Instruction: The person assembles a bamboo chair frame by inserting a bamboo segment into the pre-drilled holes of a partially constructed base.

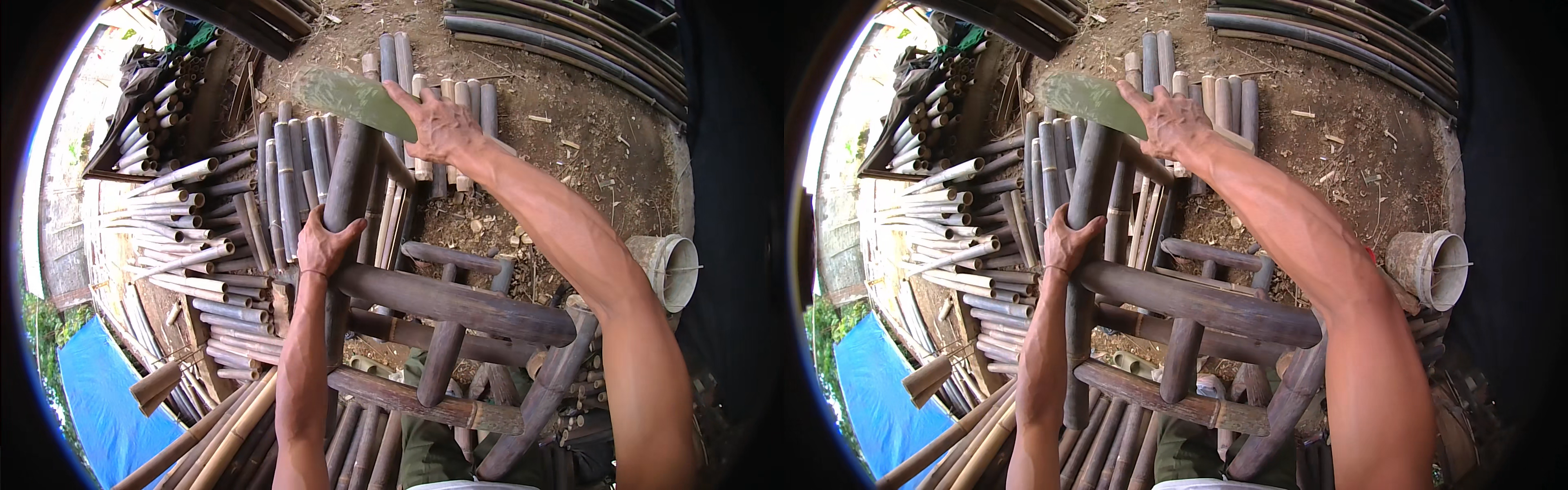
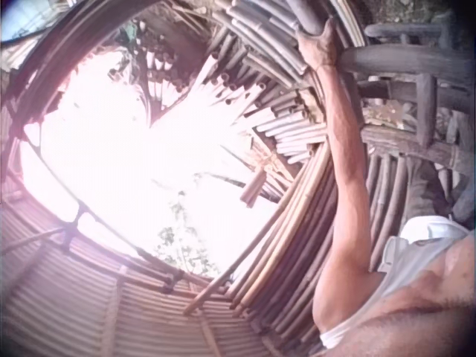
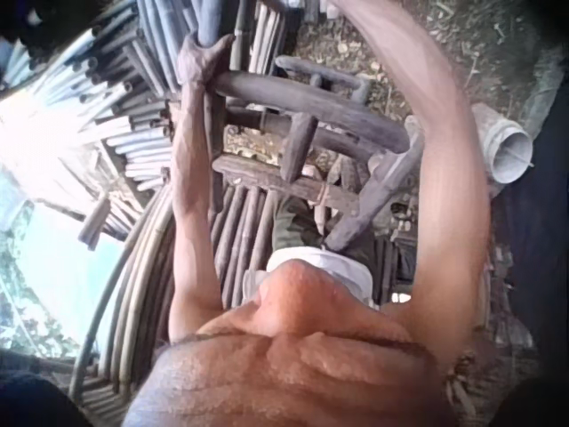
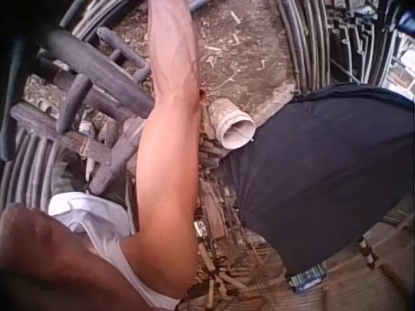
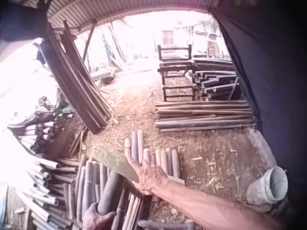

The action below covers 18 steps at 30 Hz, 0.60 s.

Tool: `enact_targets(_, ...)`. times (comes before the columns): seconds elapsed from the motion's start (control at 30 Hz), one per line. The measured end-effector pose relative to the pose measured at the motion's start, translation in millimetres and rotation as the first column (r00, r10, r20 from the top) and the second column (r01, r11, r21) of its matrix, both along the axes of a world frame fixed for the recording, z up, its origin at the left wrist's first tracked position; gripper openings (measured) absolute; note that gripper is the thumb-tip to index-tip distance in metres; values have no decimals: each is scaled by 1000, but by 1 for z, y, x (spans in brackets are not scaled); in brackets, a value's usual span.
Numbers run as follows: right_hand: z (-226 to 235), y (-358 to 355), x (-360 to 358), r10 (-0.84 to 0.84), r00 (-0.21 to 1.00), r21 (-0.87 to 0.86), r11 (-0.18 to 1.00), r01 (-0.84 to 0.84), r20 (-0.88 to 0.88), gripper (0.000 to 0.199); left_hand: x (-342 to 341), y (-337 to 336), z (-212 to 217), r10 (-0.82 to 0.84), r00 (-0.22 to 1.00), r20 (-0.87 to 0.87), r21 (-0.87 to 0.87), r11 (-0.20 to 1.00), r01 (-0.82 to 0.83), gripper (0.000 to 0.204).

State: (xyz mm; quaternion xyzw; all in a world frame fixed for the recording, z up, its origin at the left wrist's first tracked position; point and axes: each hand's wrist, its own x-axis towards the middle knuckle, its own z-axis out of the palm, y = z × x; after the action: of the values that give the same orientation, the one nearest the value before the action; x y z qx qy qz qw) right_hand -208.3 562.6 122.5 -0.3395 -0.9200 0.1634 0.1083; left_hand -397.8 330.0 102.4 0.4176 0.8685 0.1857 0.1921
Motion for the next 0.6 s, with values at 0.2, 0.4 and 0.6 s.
enact_targets(0.2,-2,-35,3,-96,990,-17,995,95,-108,106,4,-14,-2,55,994,-98,422,906,-8,57)
enact_targets(0.4,73,-97,-6,-70,939,-87,991,105,336,107,2,-122,7,-24,980,197,35,999,17,100)
enact_targets(0.6,113,-217,4,33,940,-410,904,117,341,108,-10,-228,27,145,840,522,-256,967,-8,98)
